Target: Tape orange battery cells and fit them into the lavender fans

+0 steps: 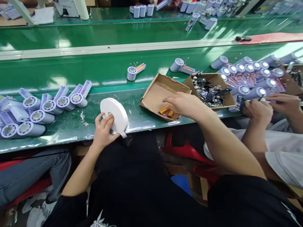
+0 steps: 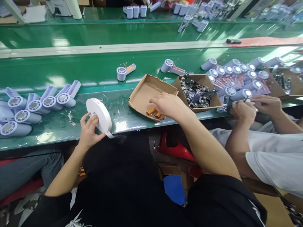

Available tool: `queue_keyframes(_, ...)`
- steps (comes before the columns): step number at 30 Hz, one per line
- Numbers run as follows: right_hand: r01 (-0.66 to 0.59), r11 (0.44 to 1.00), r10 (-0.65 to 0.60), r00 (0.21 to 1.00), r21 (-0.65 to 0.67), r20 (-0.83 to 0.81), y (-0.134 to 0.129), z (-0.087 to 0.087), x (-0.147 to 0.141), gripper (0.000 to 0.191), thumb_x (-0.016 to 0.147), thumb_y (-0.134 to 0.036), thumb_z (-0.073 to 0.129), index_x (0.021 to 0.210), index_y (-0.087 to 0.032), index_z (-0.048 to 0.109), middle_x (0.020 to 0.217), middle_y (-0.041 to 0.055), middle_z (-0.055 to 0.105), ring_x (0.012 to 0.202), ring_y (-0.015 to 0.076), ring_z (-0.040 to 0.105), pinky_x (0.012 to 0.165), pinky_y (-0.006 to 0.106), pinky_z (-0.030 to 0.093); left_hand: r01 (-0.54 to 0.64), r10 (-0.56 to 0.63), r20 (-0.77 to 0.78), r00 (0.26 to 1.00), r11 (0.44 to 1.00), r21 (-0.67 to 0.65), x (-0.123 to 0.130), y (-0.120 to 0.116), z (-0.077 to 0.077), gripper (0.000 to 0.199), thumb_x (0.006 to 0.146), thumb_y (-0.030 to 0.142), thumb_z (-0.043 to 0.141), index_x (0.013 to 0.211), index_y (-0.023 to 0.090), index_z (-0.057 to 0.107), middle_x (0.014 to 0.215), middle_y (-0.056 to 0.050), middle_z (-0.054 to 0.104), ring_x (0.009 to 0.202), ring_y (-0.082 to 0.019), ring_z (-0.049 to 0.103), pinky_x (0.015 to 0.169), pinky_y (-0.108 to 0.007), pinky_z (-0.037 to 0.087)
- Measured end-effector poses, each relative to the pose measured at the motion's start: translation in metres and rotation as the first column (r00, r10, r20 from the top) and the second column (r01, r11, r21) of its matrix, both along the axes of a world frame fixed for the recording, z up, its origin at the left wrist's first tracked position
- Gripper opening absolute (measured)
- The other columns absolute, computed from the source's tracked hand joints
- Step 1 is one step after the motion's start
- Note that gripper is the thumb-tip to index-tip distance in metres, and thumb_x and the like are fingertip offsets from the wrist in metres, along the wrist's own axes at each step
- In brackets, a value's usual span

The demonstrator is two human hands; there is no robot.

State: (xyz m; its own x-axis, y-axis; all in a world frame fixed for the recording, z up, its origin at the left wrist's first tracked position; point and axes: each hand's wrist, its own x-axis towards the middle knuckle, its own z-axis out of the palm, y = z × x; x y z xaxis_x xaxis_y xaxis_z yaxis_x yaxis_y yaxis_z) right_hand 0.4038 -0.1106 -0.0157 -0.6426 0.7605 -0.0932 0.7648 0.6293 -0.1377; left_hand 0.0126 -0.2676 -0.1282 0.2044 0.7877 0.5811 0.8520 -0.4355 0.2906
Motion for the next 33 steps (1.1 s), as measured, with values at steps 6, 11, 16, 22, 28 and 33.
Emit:
queue_keyframes(6, 0.020, 0.976, -0.085, 0.954, -0.218, -0.289, 0.009, -0.032, -0.010, 0.018, 0.095, -0.032, 0.073, 0.107, -0.021, 0.082, 0.114, 0.0120, 0.085, 0.110, 0.0302, 0.080, 0.102, 0.046, 0.062, -0.028, 0.028, -0.095, 0.995, 1.000, -0.004, 0.000, -0.003, -0.001, 0.055, 0.086, 0.038, 0.084, 0.137, 0.024, 0.071, 0.133, -0.016, 0.075, 0.145, -0.046, 0.049, 0.112, -0.058, 0.050)
queue_keyframes(11, 0.059, 0.893, -0.418, 0.476, -0.447, -0.774, -0.059, -0.006, -0.045, 0.046, 0.090, -0.055, 0.085, 0.121, -0.023, 0.079, 0.105, 0.0089, 0.086, 0.091, 0.0271, 0.083, 0.087, 0.044, 0.069, -0.030, 0.038, -0.174, 0.984, 0.998, 0.047, 0.009, -0.015, 0.006, 0.049, 0.089, 0.033, 0.085, 0.137, 0.029, 0.075, 0.128, -0.010, 0.079, 0.133, -0.038, 0.052, 0.113, -0.052, 0.046)
queue_keyframes(16, 0.003, 0.878, -0.374, 0.627, -0.478, -0.684, -0.087, 0.002, -0.073, 0.037, 0.093, -0.046, 0.081, 0.119, -0.020, 0.086, 0.087, 0.0010, 0.085, 0.078, 0.0211, 0.079, 0.079, 0.033, 0.066, -0.001, 0.010, -0.257, 0.966, 0.999, 0.038, 0.016, -0.027, 0.022, 0.054, 0.092, 0.029, 0.083, 0.145, 0.033, 0.073, 0.128, -0.007, 0.080, 0.126, -0.036, 0.049, 0.116, -0.054, 0.041)
queue_keyframes(22, -0.052, 0.779, -0.588, 0.282, -0.624, -0.758, -0.093, -0.035, -0.099, 0.050, 0.081, -0.057, 0.091, 0.115, -0.021, 0.082, 0.105, 0.0074, 0.087, 0.097, 0.0280, 0.084, 0.092, 0.043, 0.071, -0.094, 0.097, -0.267, 0.959, 0.995, 0.023, 0.032, -0.036, 0.036, 0.063, 0.096, 0.031, 0.079, 0.156, 0.038, 0.063, 0.128, -0.006, 0.079, 0.116, -0.035, 0.050, 0.119, -0.061, 0.035)
queue_keyframes(28, 0.100, 0.736, -0.587, -0.401, -0.670, -0.704, -0.126, -0.081, -0.143, 0.059, 0.087, -0.073, 0.080, 0.122, -0.028, 0.062, 0.131, 0.0127, 0.082, 0.122, 0.0306, 0.081, 0.104, 0.053, 0.069, -0.310, 0.306, -0.057, 0.950, 0.945, -0.108, 0.079, -0.054, 0.026, 0.074, 0.091, 0.052, 0.081, 0.159, 0.032, 0.061, 0.127, -0.015, 0.072, 0.116, -0.040, 0.052, 0.108, -0.066, 0.036)
queue_keyframes(33, 0.255, 0.815, -0.447, -0.295, -0.521, -0.844, -0.093, -0.061, -0.056, 0.044, 0.091, -0.069, 0.078, 0.109, -0.029, 0.072, 0.126, 0.0089, 0.082, 0.126, 0.0301, 0.078, 0.102, 0.048, 0.069, -0.114, 0.077, -0.136, 0.988, 0.949, -0.294, 0.077, -0.096, 0.031, 0.075, 0.084, 0.044, 0.088, 0.155, 0.034, 0.063, 0.121, -0.014, 0.075, 0.112, -0.038, 0.056, 0.103, -0.062, 0.042)
